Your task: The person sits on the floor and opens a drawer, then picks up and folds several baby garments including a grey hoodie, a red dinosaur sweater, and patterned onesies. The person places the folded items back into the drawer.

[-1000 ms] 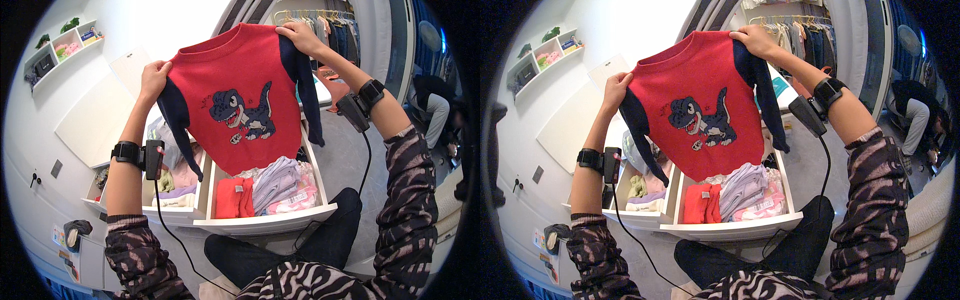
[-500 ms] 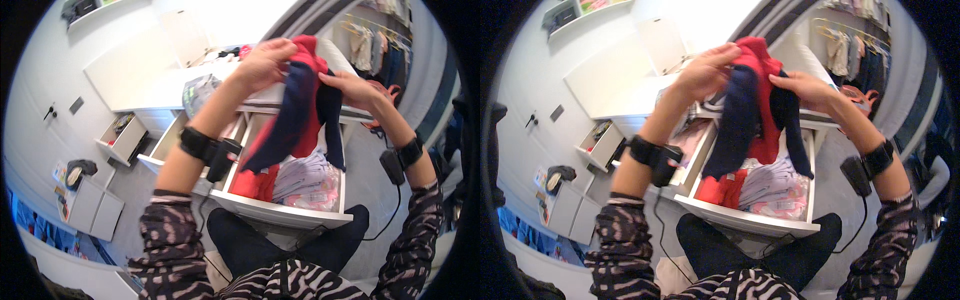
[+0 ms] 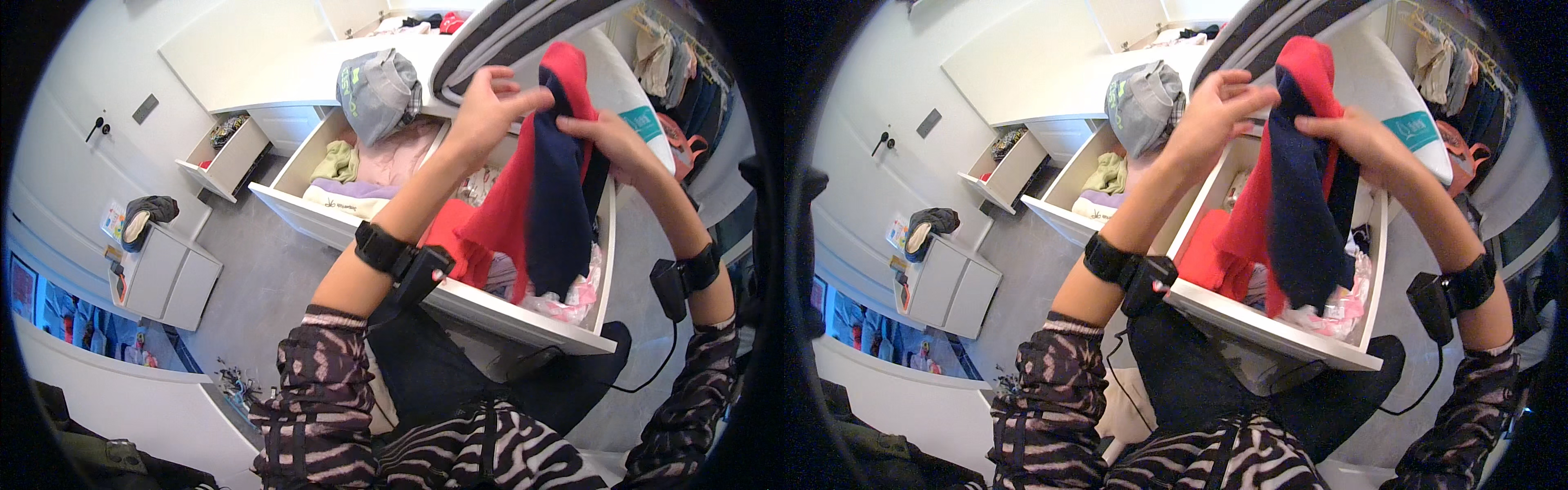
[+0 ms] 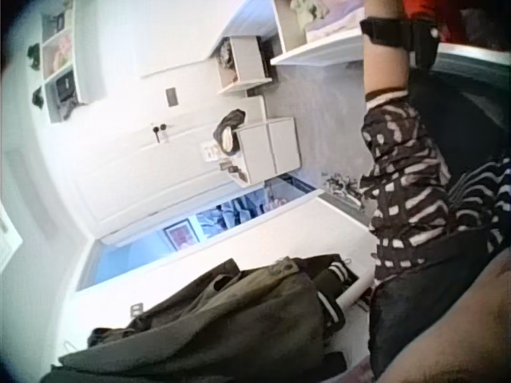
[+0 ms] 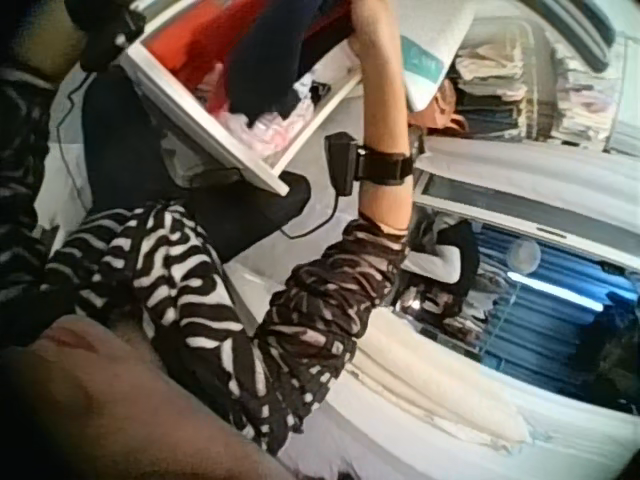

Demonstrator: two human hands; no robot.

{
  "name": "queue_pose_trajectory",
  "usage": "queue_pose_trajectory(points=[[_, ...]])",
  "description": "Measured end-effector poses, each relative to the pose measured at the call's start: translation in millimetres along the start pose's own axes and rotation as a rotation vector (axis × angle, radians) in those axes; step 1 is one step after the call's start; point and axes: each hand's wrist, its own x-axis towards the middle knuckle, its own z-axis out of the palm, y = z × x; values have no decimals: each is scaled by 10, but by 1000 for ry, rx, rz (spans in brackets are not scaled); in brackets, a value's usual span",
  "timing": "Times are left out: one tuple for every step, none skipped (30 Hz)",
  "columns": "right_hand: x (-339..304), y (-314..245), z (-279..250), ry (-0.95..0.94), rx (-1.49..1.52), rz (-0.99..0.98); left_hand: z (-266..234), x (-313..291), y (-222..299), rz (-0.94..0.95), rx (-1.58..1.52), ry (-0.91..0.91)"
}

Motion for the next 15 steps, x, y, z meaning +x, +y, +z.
queue_pose_trajectory(points=[[40, -7, 13, -1, 68, 6, -9, -133, -109, -55, 162, 34], [75, -13, 27, -3, 83, -18, -26, -264, -205, -189, 88, -121], [122, 8, 57, 3, 139, -54, 30, -337, -311, -237, 166, -153], [175, 39, 100, 43, 109, -47, 25, -413, -392, -166, 117, -221], [233, 79, 133, 59, 99, -47, 31, -501, -475, -129, 102, -282], [290, 137, 170, 94, 103, -29, 60, -571, -552, -109, 140, -153], [357, 204, 211, 120, 116, -12, 33, -605, -602, -165, 55, -157], [415, 273, 243, 102, 148, -14, -8, -642, -642, -258, -7, -167], [454, 334, 259, 136, 159, 27, -57, -673, -672, -320, -75, -163], [478, 386, 274, 121, 190, 45, -94, -723, -696, -371, -124, -156], [512, 429, 312, 73, 246, 50, -136, -797, -706, -392, -206, -158], [524, 463, 352, 93, 244, 97, -190, -870, -693, -439, -181, -143], [512, 505, 408, 65, 267, 100, -252, -954, -662, -496, -144, -131], [503, 536, 474, 60, 287, 168, -320, -1056, -606, -467, -151, -131], [437, 585, 520, -68, 324, 173, -395, -1172, -527, -505, -124, -131]])
